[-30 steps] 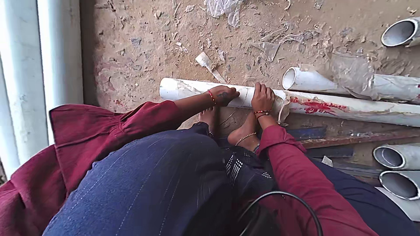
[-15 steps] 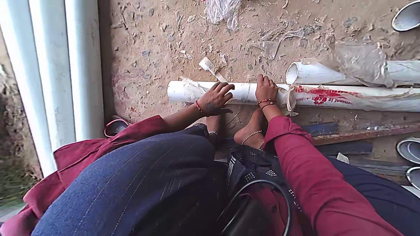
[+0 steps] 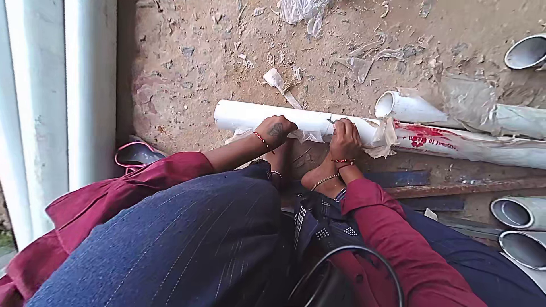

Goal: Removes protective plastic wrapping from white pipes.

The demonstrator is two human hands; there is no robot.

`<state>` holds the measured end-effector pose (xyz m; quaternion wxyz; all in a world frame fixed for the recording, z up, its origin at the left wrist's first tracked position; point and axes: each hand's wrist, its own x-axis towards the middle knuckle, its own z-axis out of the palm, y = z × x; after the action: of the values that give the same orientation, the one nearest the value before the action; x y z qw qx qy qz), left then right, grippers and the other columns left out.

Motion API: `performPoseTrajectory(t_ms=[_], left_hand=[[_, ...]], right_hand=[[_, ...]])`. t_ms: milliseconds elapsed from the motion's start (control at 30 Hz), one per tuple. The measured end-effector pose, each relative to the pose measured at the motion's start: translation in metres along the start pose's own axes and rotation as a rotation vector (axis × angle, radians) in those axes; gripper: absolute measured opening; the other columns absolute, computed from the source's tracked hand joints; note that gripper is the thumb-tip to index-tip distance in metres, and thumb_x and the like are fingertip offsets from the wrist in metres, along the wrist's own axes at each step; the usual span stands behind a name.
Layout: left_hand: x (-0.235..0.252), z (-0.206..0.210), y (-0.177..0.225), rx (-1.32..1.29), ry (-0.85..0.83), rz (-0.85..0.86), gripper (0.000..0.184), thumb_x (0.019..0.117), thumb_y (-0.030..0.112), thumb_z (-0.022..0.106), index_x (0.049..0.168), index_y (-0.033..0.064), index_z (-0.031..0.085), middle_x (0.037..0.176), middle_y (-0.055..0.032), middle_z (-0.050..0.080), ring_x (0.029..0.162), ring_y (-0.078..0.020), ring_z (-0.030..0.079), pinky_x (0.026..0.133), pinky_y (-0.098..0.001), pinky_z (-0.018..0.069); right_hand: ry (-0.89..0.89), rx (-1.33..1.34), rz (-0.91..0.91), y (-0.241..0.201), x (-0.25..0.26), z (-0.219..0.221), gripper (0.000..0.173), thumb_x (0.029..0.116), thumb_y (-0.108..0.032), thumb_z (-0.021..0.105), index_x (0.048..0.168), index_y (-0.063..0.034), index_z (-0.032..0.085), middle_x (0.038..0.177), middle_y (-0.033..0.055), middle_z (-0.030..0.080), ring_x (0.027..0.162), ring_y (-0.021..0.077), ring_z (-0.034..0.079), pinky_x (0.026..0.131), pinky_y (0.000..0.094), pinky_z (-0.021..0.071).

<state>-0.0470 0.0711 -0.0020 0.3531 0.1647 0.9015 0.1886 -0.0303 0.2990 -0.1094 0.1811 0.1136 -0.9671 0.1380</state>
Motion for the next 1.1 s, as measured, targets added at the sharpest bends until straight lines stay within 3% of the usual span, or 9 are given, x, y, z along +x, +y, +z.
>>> performPoseTrajectory(t_ms=[67, 200, 267, 333, 400, 533, 600, 967, 1100], left_hand=[[-0.002, -0.017, 0.006, -0.015, -0.027, -0.002, 0.03, 0.0959, -0.009, 0.055, 0.117, 0.0022, 0.074, 0.102, -0.0252, 0.073, 0.1, -0.0462, 0.07, 0.087, -0.0634, 0.0523], [0.01, -0.027, 0.004, -0.026, -0.085, -0.104, 0.029, 0.1004, -0.003, 0.052, 0.121, 0.0034, 0.072, 0.11, -0.0249, 0.072, 0.108, -0.0454, 0.068, 0.094, -0.0639, 0.05], [0.02, -0.028, -0.003, -0.005, -0.012, -0.124, 0.028, 0.1054, 0.009, 0.052, 0.126, 0.0055, 0.07, 0.112, -0.0259, 0.072, 0.108, -0.0474, 0.068, 0.092, -0.0658, 0.0495], [0.023, -0.025, -0.004, 0.028, 0.039, -0.118, 0.034, 0.1078, 0.021, 0.054, 0.138, 0.0105, 0.064, 0.119, -0.0255, 0.07, 0.11, -0.0482, 0.067, 0.091, -0.0664, 0.0495], [0.024, -0.019, -0.011, -0.005, 0.094, -0.105, 0.039, 0.1061, 0.018, 0.057, 0.144, 0.0158, 0.06, 0.129, -0.0228, 0.068, 0.114, -0.0479, 0.066, 0.092, -0.0676, 0.0489], [0.031, 0.005, -0.038, -0.219, 0.256, -0.036, 0.031, 0.0992, 0.01, 0.065, 0.129, 0.007, 0.069, 0.122, -0.0224, 0.071, 0.112, -0.0458, 0.068, 0.095, -0.0673, 0.0492], [0.035, 0.011, -0.043, -0.279, 0.248, -0.004, 0.035, 0.096, 0.01, 0.071, 0.13, 0.0001, 0.066, 0.119, -0.025, 0.071, 0.113, -0.0446, 0.067, 0.1, -0.0635, 0.0484], [0.035, 0.016, -0.043, -0.291, 0.276, 0.038, 0.034, 0.0957, 0.007, 0.071, 0.127, -0.0045, 0.065, 0.121, -0.0281, 0.068, 0.116, -0.0445, 0.066, 0.103, -0.0589, 0.0481], [0.033, 0.016, -0.038, -0.256, 0.271, 0.022, 0.034, 0.0961, 0.007, 0.07, 0.127, -0.0054, 0.064, 0.121, -0.0299, 0.066, 0.118, -0.0467, 0.063, 0.104, -0.0599, 0.0472]], right_hand=[[-0.069, 0.03, 0.038, -0.001, 0.015, 0.0, 0.023, 0.1013, -0.003, 0.051, 0.109, 0.0024, 0.072, 0.11, 0.0221, 0.074, 0.103, 0.0394, 0.073, 0.097, 0.0543, 0.0547], [-0.28, 0.072, 0.105, 0.001, 0.043, 0.005, 0.025, 0.1043, -0.007, 0.05, 0.112, 0.0051, 0.07, 0.102, 0.0255, 0.073, 0.09, 0.0435, 0.074, 0.077, 0.0576, 0.0562], [-0.365, 0.062, 0.151, 0.0, 0.062, 0.008, 0.027, 0.1054, -0.008, 0.048, 0.117, 0.0042, 0.069, 0.106, 0.0268, 0.073, 0.095, 0.0453, 0.073, 0.077, 0.0595, 0.0544], [-0.342, 0.062, 0.154, -0.005, 0.071, 0.007, 0.027, 0.1069, -0.01, 0.046, 0.114, 0.0057, 0.068, 0.105, 0.027, 0.072, 0.098, 0.0447, 0.072, 0.078, 0.0575, 0.0538], [-0.28, 0.108, 0.178, -0.015, 0.075, -0.002, 0.029, 0.1072, -0.011, 0.047, 0.111, 0.0066, 0.069, 0.101, 0.0262, 0.074, 0.095, 0.0436, 0.073, 0.076, 0.0559, 0.0555], [-0.777, 0.175, 0.485, -0.039, 0.085, -0.034, 0.036, 0.112, -0.021, 0.04, 0.128, 0.0017, 0.063, 0.114, 0.0269, 0.071, 0.11, 0.0447, 0.069, 0.09, 0.0613, 0.0515], [-0.869, 0.192, 0.537, -0.042, 0.085, -0.038, 0.035, 0.1114, -0.021, 0.042, 0.128, 0.0011, 0.063, 0.116, 0.0268, 0.071, 0.112, 0.0442, 0.068, 0.092, 0.0608, 0.0514], [-0.774, 0.173, 0.505, -0.059, 0.048, -0.046, 0.034, 0.1108, -0.017, 0.04, 0.121, 0.0033, 0.065, 0.103, 0.0283, 0.072, 0.103, 0.0456, 0.071, 0.086, 0.0601, 0.0522], [-0.77, 0.077, 0.435, -0.068, 0.023, -0.055, 0.03, 0.1103, -0.017, 0.041, 0.113, 0.0031, 0.064, 0.09, 0.0268, 0.071, 0.091, 0.0453, 0.073, 0.075, 0.0588, 0.0547]])
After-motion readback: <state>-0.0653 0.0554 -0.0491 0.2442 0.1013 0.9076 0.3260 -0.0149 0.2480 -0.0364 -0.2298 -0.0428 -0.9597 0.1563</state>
